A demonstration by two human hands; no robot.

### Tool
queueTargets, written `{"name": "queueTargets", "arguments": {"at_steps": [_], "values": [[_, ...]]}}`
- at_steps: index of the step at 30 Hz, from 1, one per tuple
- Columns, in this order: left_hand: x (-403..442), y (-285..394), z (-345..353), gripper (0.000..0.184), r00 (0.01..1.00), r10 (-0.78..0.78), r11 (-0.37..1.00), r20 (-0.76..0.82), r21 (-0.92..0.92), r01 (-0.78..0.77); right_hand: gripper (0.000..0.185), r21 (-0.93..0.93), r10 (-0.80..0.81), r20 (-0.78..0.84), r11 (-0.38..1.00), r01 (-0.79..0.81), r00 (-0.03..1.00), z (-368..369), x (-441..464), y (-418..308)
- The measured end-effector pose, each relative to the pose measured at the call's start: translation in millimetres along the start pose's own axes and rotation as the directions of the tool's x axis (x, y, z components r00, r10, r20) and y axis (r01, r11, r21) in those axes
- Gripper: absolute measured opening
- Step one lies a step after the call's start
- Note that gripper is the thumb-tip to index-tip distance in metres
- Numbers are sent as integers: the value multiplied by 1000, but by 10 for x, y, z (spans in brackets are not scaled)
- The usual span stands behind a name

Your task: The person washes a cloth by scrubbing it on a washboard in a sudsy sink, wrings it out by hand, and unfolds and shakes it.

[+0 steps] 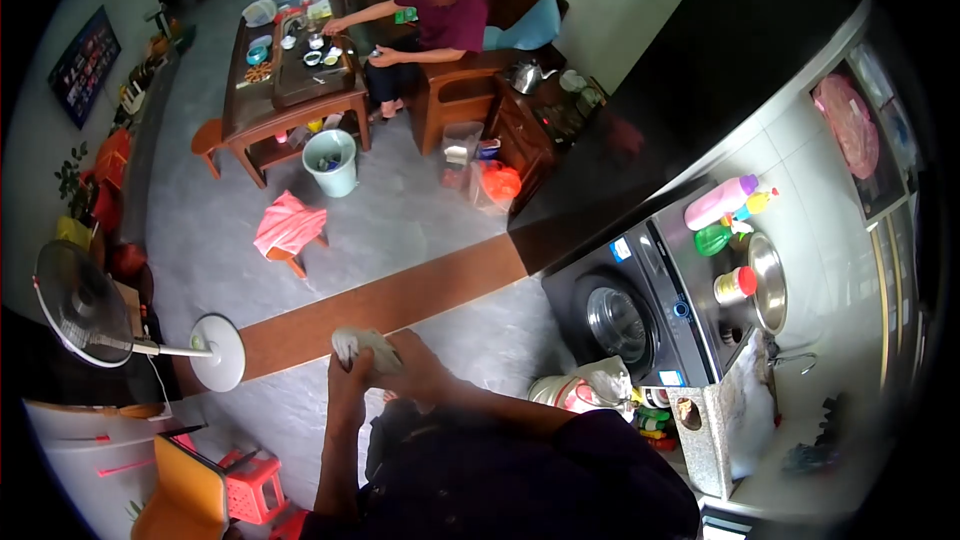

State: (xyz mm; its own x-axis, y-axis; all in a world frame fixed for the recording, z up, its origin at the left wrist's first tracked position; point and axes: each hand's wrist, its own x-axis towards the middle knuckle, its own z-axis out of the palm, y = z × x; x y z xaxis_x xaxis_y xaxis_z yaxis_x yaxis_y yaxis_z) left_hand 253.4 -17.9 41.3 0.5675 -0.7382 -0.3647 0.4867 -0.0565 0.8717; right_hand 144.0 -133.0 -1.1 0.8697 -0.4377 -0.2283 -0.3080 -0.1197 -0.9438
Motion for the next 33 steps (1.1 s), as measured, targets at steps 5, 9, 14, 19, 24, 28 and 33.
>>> {"name": "queueTargets", "arguments": {"at_steps": [5, 9, 14, 19, 24, 28, 33], "values": [[61, 5, 342, 44, 987, -100, 993, 126, -46, 107, 54, 267, 72, 85, 959, -92, 994, -718, -254, -314], [126, -116, 592, 43, 965, -175, 983, 197, -27, 184, 61, 319, 159, 309, 912, -259, 938, -1142, -386, -119], [106, -114, 865, 42, 955, -189, 978, 230, -48, 205, 63, 594, 180, 382, 703, -390, 907, -1331, -554, 32], [178, -19, 1030, 46, 983, -101, 980, 152, 188, 71, 61, 528, 12, 167, 844, -100, 986, -1274, -606, -13], [330, -100, 961, 47, 992, 29, 950, 125, 304, -66, 69, 4, -214, -119, 976, 216, 970, -1049, -445, 317], [214, 37, 885, 42, 994, 68, 914, 82, 395, -95, 62, 178, -160, -18, 971, 161, 987, -1074, -338, 219], [248, 38, 512, 50, 996, -51, 959, 79, 283, 27, 58, 187, -63, 144, 982, 36, 988, -1028, -123, 47]]}}
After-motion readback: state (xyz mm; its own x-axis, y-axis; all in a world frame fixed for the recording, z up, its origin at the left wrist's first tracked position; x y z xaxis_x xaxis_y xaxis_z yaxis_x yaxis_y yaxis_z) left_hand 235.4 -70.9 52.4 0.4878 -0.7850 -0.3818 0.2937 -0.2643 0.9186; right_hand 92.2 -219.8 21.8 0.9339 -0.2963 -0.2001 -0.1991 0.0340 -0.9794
